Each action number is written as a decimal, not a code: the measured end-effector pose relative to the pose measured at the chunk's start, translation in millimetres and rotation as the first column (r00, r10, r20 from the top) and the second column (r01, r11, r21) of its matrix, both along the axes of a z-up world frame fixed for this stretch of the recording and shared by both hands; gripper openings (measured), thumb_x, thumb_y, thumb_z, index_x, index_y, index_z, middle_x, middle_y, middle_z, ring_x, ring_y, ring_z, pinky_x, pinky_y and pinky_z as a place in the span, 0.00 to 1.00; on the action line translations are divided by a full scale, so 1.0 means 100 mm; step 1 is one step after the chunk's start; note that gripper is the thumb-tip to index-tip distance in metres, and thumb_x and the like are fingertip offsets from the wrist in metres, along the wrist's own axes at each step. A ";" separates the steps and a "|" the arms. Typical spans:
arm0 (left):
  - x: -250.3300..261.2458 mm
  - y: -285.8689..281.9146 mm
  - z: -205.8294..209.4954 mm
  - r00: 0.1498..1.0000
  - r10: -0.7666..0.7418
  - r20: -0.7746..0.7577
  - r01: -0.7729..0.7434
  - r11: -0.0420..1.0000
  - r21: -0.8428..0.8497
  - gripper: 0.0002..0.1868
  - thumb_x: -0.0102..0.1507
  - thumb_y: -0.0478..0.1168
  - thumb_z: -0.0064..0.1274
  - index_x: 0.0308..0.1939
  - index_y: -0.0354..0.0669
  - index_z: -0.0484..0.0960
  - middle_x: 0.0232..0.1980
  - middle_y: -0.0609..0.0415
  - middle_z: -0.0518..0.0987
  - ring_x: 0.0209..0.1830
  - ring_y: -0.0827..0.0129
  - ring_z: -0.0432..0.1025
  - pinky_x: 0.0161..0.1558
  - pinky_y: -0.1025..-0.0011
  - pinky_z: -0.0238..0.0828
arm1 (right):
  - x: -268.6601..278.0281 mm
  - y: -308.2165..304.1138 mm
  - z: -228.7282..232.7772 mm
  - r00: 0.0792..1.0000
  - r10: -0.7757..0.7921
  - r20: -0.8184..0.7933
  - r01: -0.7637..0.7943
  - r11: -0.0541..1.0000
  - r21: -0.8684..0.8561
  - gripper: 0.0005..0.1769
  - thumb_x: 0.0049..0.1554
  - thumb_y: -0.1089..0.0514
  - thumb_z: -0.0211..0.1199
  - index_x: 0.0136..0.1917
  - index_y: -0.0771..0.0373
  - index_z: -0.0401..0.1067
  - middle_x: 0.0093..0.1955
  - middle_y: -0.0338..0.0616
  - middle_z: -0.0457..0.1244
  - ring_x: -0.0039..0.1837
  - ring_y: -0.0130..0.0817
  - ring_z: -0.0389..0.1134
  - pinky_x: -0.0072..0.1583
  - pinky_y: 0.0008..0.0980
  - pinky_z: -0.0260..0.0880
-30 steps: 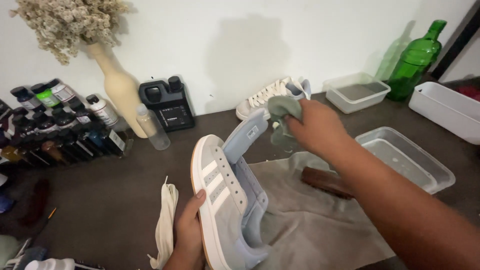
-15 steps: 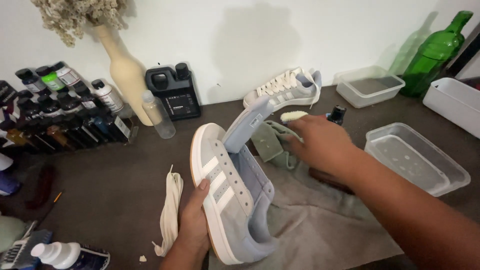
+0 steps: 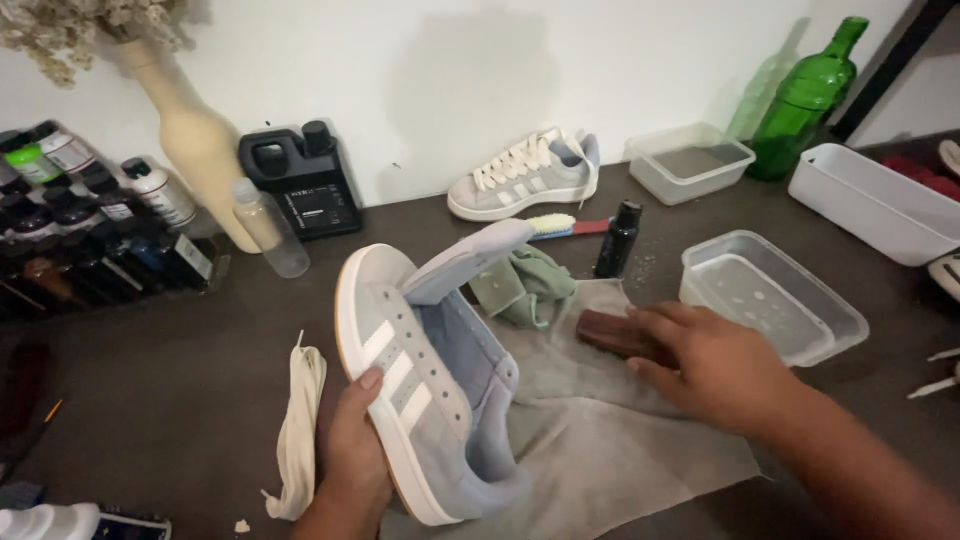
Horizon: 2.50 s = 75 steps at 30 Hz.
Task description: The person scrubs a grey and white sneaker with a brush, repeatedly dipping the brush into a container of water. The person holds the shoe steady while scrubbing the upper and side panels.
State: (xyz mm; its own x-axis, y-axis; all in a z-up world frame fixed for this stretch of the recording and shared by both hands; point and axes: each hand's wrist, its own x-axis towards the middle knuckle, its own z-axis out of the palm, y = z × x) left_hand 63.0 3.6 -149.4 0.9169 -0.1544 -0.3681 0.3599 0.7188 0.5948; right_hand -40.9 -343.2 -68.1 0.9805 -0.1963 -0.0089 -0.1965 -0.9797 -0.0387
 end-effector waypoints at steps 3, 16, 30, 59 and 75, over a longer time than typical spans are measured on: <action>-0.07 0.03 0.03 0.991 -0.027 0.135 0.028 1.000 -0.012 0.30 0.63 0.46 0.43 0.64 0.30 0.78 0.51 0.33 0.81 0.51 0.43 0.76 0.54 0.51 0.72 | 0.01 -0.11 -0.26 0.998 0.056 0.010 -0.056 0.998 0.008 0.37 0.58 0.32 0.59 0.78 0.37 0.63 0.79 0.28 0.59 0.75 0.38 0.64 0.64 0.49 0.73; -0.12 -0.14 0.34 0.999 0.041 -0.032 -0.033 0.978 0.205 0.27 0.66 0.49 0.48 0.63 0.34 0.82 0.53 0.35 0.84 0.49 0.46 0.78 0.54 0.47 0.76 | -0.25 0.01 -0.33 0.789 0.438 0.430 -0.559 0.804 0.206 0.34 0.59 0.52 0.62 0.78 0.50 0.65 0.75 0.49 0.63 0.72 0.47 0.69 0.68 0.43 0.68; -0.23 -0.31 0.89 0.951 -0.095 -0.295 0.184 0.939 0.289 0.31 0.63 0.55 0.51 0.61 0.36 0.85 0.55 0.39 0.86 0.53 0.49 0.79 0.59 0.53 0.76 | -0.06 0.63 -0.33 0.536 0.780 0.323 -0.754 0.614 -0.232 0.33 0.56 0.55 0.61 0.76 0.45 0.68 0.74 0.54 0.60 0.72 0.53 0.64 0.61 0.50 0.65; -0.11 -0.29 0.56 0.947 -0.279 -0.160 0.313 0.913 0.262 0.29 0.65 0.48 0.48 0.62 0.29 0.83 0.54 0.31 0.85 0.51 0.45 0.79 0.56 0.53 0.75 | -0.01 0.03 -0.23 0.949 -0.143 0.283 -0.279 0.043 0.959 0.25 0.60 0.61 0.60 0.69 0.70 0.75 0.46 0.57 0.75 0.44 0.46 0.77 0.42 0.37 0.71; -0.07 -0.25 0.42 0.952 -0.296 -0.070 0.298 0.857 0.421 0.28 0.65 0.51 0.49 0.56 0.30 0.87 0.51 0.36 0.88 0.49 0.49 0.81 0.53 0.55 0.76 | 0.07 0.96 -0.02 0.421 0.762 0.492 -0.902 0.408 0.139 0.14 0.67 0.57 0.57 0.62 0.66 0.76 0.69 0.65 0.62 0.67 0.61 0.66 0.68 0.52 0.64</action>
State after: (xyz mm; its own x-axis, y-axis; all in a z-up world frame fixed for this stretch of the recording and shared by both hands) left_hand 56.1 -21.7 -107.0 0.8511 -0.2485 -0.4624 0.5183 0.2579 0.8154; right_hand -33.5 -247.5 -70.2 0.5905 0.6716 0.4475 0.8050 -0.5301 -0.2666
